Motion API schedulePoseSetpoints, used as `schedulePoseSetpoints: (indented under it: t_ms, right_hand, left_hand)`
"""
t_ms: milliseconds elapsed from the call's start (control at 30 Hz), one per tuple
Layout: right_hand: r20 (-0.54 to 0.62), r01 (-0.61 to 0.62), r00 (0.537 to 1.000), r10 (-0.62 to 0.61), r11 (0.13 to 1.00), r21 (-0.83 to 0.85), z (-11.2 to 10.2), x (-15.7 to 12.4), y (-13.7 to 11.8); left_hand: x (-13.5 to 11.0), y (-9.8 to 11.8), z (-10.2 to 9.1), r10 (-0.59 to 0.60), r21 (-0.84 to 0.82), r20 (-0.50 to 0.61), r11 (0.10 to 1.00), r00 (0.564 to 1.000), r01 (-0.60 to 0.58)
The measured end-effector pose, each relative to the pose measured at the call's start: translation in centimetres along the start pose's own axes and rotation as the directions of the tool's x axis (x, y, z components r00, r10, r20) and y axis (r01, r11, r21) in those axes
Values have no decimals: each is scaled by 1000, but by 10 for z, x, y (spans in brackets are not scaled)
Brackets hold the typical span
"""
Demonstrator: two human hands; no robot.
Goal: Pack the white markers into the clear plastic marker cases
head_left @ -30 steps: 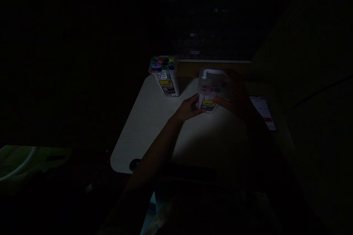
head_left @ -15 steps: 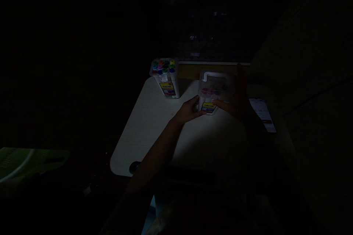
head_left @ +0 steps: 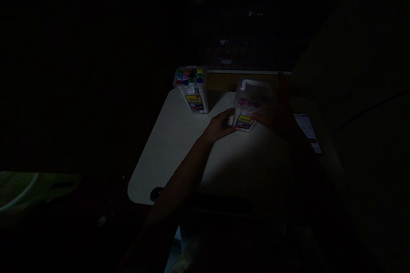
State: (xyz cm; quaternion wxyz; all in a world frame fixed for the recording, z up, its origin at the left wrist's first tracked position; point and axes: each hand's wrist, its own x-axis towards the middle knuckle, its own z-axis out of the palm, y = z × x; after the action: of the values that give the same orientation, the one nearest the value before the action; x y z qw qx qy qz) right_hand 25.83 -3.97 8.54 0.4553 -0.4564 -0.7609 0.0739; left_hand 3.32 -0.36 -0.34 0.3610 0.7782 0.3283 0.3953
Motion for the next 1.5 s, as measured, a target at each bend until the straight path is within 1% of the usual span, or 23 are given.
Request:
schedulePoseSetpoints:
  t_ms: [133,200,233,267,300,400,467,500,533,567,633,667,733,800,833,867,900,967,1067,1167,1233,1300,1500]
  right_hand:
    - [-75,28,997,-26,999,17,-2,-1,7]
    - [-87,16,996,-13,999,31,-3,-1,11]
    - [-85,10,996,-6,999,41,-4,-1,13]
    - [-78,7,997,-3,999,47,-5,0,14]
    - [-68,5,998,-2,999,48,-5,0,15]
    - [-44,-3,999,4,999,40,-8,0,17]
    - [-35,-13,999,14,999,39,-9,0,16]
    - [-29,-26,999,27,999,40,-10,0,15]
    - [-26,-41,999,42,998,41,-10,0,13]
    - [-25,-58,998,59,997,45,-11,0,11]
    - [-29,-90,995,92,994,58,-11,0,8]
    - [-30,-103,994,105,993,64,-11,0,7]
    - [-29,-123,992,125,990,76,-11,1,5]
    - [-17,-136,990,137,987,82,-11,1,6]
    - [-14,-139,990,140,987,84,-11,1,6]
    - [-13,-139,990,141,986,86,-11,1,6]
    - [-16,-139,990,141,986,87,-11,0,6]
    - [-24,-145,989,147,986,78,-10,0,6]
    - [-33,-148,988,150,988,50,-10,0,8]
    - [-44,-109,993,111,993,38,-10,1,14]
    - [-22,-77,997,77,997,18,-11,1,18]
    - [-1,-58,998,58,998,-9,-11,1,22]
    - [-28,-112,993,112,993,-26,-11,1,24]
  left_hand:
    - [-3,6,0,44,39,-133,998,990,-39]
    - [-6,9,-2,97,126,-252,990,963,-67]
    - [-8,10,-4,127,187,-326,980,937,-68]
    - [-9,9,-6,157,252,-412,966,898,-54]
    - [-11,8,-8,182,312,-502,950,846,-20]
    - [-14,1,-18,215,391,-734,909,644,143]
    - [-15,-4,-26,212,386,-832,885,512,261]
    - [-15,-6,-31,203,372,-863,875,462,310]
    - [-14,-8,-35,187,352,-884,869,428,348]
    - [-13,-9,-40,160,326,-896,869,413,372]
    - [-10,-14,-49,82,251,-902,898,425,360]
    - [-7,-17,-53,33,197,-891,927,453,320]
    - [-2,-24,-60,-62,46,-840,982,539,184]
    - [2,-34,-64,-125,-127,-741,991,660,46]
    - [4,-38,-65,-146,-196,-688,981,711,12]
    - [5,-42,-66,-164,-244,-641,970,750,3]
    - [5,-45,-67,-181,-270,-605,963,775,14]
    - [5,-48,-69,-216,-278,-567,959,795,61]
    - [4,-44,-69,-258,-268,-549,955,795,125]
    - [3,-35,-65,-276,-246,-478,953,834,175]
    - [3,-30,-60,-268,-217,-416,957,869,191]
    - [4,-29,-52,-252,-186,-378,963,891,194]
    - [7,-33,-30,-198,-90,-330,980,923,178]
